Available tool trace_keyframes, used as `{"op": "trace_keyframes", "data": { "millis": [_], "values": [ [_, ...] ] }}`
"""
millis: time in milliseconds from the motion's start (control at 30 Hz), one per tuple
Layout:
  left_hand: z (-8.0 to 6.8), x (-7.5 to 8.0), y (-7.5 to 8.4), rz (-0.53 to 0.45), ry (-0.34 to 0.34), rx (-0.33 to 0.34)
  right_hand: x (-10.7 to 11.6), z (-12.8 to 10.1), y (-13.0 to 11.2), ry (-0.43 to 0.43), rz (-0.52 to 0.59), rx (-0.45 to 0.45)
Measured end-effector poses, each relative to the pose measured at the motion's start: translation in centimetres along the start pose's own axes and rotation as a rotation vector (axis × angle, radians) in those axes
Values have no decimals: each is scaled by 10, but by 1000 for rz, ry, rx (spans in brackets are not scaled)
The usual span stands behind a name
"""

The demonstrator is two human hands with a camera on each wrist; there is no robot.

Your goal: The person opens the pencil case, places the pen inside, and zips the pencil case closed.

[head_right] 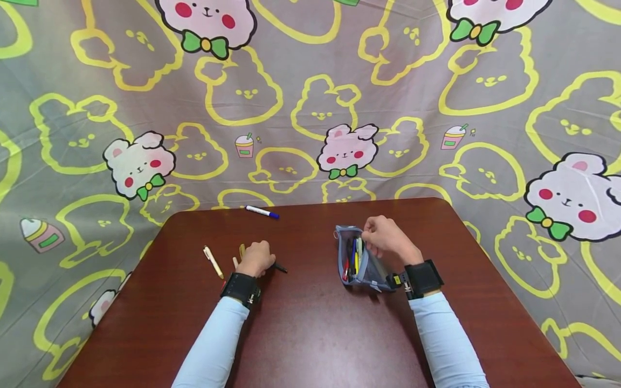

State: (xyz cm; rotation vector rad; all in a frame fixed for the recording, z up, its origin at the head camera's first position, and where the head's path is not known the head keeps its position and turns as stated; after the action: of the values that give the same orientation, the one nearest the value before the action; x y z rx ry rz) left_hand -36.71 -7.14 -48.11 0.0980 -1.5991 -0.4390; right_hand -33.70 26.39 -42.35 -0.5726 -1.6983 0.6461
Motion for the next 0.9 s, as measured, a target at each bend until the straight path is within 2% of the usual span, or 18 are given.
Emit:
{"op": "trace_keyframes", "data": {
  "millis": [133,333,733,900],
  "values": [
    [1,-5,0,29,-13,-1,-1,0,0,-5,2,10],
    [3,-5,5,37,-32,19,-1,1,-1,1,-11,12],
    [3,-11,9,1,-95,67,-1,2,-2,1,-24,-3],
    [4,-14,8,-19,-102,78,-1,1,-2,-4,-17,-9]
  ]
}}
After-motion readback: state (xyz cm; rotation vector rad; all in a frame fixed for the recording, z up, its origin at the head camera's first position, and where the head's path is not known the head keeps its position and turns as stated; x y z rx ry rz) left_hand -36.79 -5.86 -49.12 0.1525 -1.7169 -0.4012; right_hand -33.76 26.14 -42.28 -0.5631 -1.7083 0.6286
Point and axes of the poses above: each hand's wrist, its own z-axis towards the middle knuckle, its own x-axis out of the back of the hand, y = z × x, the point moved 7 cm from there along z, towards the middle knuckle, and after that the axes turned 9 degrees about -x, right-handed, at the moved point
